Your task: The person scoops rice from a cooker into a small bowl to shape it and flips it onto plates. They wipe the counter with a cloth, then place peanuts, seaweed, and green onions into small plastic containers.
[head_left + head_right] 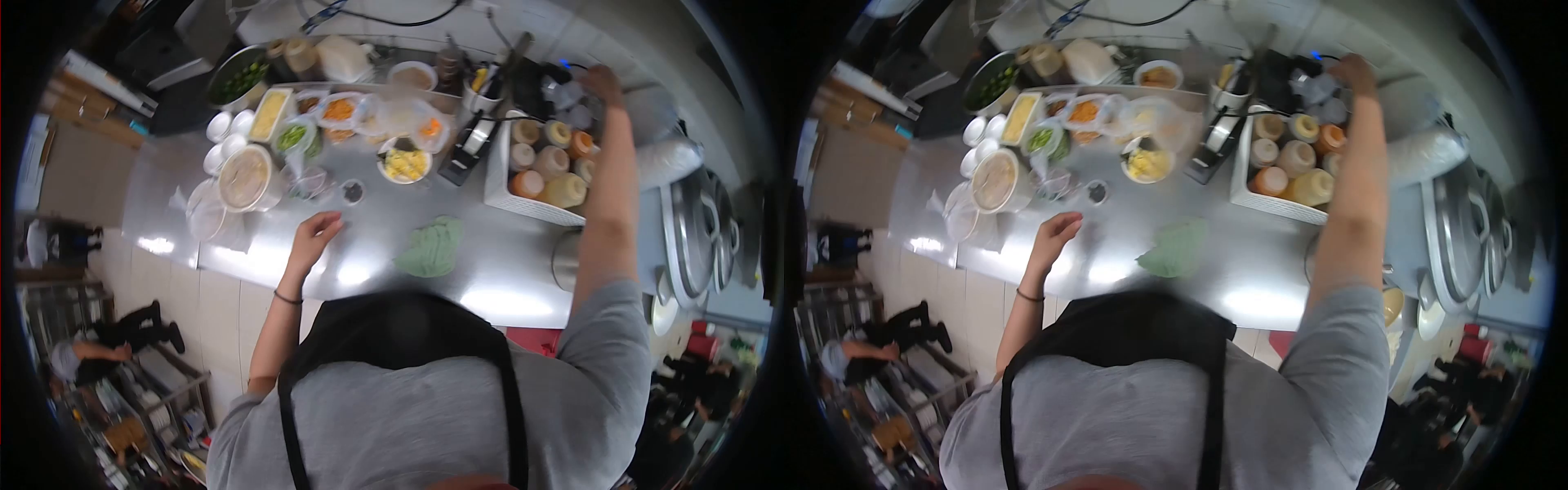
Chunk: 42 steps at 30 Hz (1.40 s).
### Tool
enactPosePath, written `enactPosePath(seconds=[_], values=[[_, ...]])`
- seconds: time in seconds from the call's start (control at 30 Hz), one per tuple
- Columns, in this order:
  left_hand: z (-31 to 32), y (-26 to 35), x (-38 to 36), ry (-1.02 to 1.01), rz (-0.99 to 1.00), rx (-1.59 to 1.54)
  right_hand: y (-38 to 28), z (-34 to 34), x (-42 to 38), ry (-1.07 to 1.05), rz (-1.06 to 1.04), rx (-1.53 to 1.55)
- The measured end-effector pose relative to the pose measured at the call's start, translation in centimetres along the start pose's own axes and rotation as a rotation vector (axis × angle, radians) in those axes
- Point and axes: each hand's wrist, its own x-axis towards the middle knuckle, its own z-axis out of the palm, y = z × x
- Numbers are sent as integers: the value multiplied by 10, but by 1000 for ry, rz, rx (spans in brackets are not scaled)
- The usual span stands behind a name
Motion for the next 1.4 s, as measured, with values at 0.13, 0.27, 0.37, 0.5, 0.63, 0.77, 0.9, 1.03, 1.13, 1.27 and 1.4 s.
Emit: enactPosePath(seconds=[0.13, 0.27, 0.37, 0.5, 0.63, 0.77, 0.9, 1.03, 1.13, 1.27, 1.4], values=[[8, 13, 4, -93, 72, -19, -72, -111, -37, -13, 353, 1110], [37, 55, 10, -356, 139, -171, -251, -186, -112, 90, -157, 1750], [34, 66, 26, -412, 96, -555, -345, -169, -141, -139, -459, 1790], [-14, 78, 37, -353, 66, -998, -421, -144, -159, -397, -598, 1704], [-86, 65, 25, -128, 4, -537, -450, -147, -123, -395, -661, 1486], [-135, 78, 28, 129, 60, -290, -498, -87, -35, 18, -419, 1176], [-164, 81, 62, 272, 135, -509, -559, -30, 33, -41, -499, 752], [-171, 67, 104, 185, 55, -777, -595, -43, 42, -215, -463, 590], [-173, 56, 127, 154, -3, -886, -611, -34, 52, -279, -468, 517], [-181, 45, 153, 156, -18, -925, -615, -33, 62, -264, -491, 487], [-191, 34, 171, 160, -16, -907, -604, -49, 63, -248, -459, 531]])
